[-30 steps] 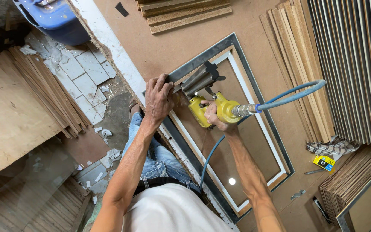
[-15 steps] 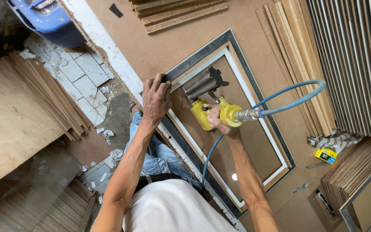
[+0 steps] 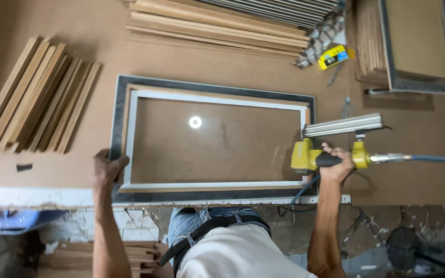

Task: The person assembles picture frames on a workbench, using a pneumatic nail gun to drive fasteners along the frame edges while holding the frame steady. They reposition and flip the frame to work on different sides, then set the finished frame onto a stack of completed frames.

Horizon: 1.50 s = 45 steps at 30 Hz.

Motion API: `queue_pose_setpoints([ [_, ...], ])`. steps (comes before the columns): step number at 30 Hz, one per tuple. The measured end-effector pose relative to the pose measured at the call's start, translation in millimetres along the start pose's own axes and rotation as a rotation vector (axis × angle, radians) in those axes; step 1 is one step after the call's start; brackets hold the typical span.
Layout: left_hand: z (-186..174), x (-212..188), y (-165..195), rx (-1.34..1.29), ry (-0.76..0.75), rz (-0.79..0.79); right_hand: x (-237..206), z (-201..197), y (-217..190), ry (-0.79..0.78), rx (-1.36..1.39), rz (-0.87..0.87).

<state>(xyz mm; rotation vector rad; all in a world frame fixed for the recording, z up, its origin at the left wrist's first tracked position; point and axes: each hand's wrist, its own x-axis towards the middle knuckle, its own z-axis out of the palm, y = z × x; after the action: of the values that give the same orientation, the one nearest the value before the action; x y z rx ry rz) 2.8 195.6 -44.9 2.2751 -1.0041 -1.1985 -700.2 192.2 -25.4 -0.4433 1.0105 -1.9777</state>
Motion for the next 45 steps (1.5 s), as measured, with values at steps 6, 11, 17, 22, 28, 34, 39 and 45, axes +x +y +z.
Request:
queue_pose_setpoints([
  [6,-19.1,14.9,-11.9,-0.409,-0.307,0.195,10.8,-52.5,-73.6,0.411,0.391,-0.180],
  [11,-45.4,-13.5,20.0,-0.413,-0.288,0.360,-2.8,-67.6,-73.0,0.652,0.218,0.091],
  [17,-82.0,-77.2,105.3,-0.293,-0.192,0.410,-146.4,-65.3,-47.6,0.100,-0.337,0.833],
  [22,-114.1,-101.5,123.8,-0.325,-0.281,0.616,-265.2,13.6,90.0,0.428,0.131,0.674],
  [28,-194.2,-117.3,42.6,-0.594,-0.217,0.683,-211.3,129.2,171.1,0.422,0.300,0.208],
  [34,-292.0,-134.3,-59.7,-0.879,0.215,0.562,-193.7,325.6,232.6,-0.088,0.210,0.250],
  [39,-348.1,-123.3,-102.0,-1.015,0.609,0.307,-204.2,574.2,303.3,-0.411,0.100,0.402],
  [45,-418.1,-43.7,-119.7,-1.100,0.966,0.399,-273.7,811.6,396.1,-0.677,-0.016,0.668],
])
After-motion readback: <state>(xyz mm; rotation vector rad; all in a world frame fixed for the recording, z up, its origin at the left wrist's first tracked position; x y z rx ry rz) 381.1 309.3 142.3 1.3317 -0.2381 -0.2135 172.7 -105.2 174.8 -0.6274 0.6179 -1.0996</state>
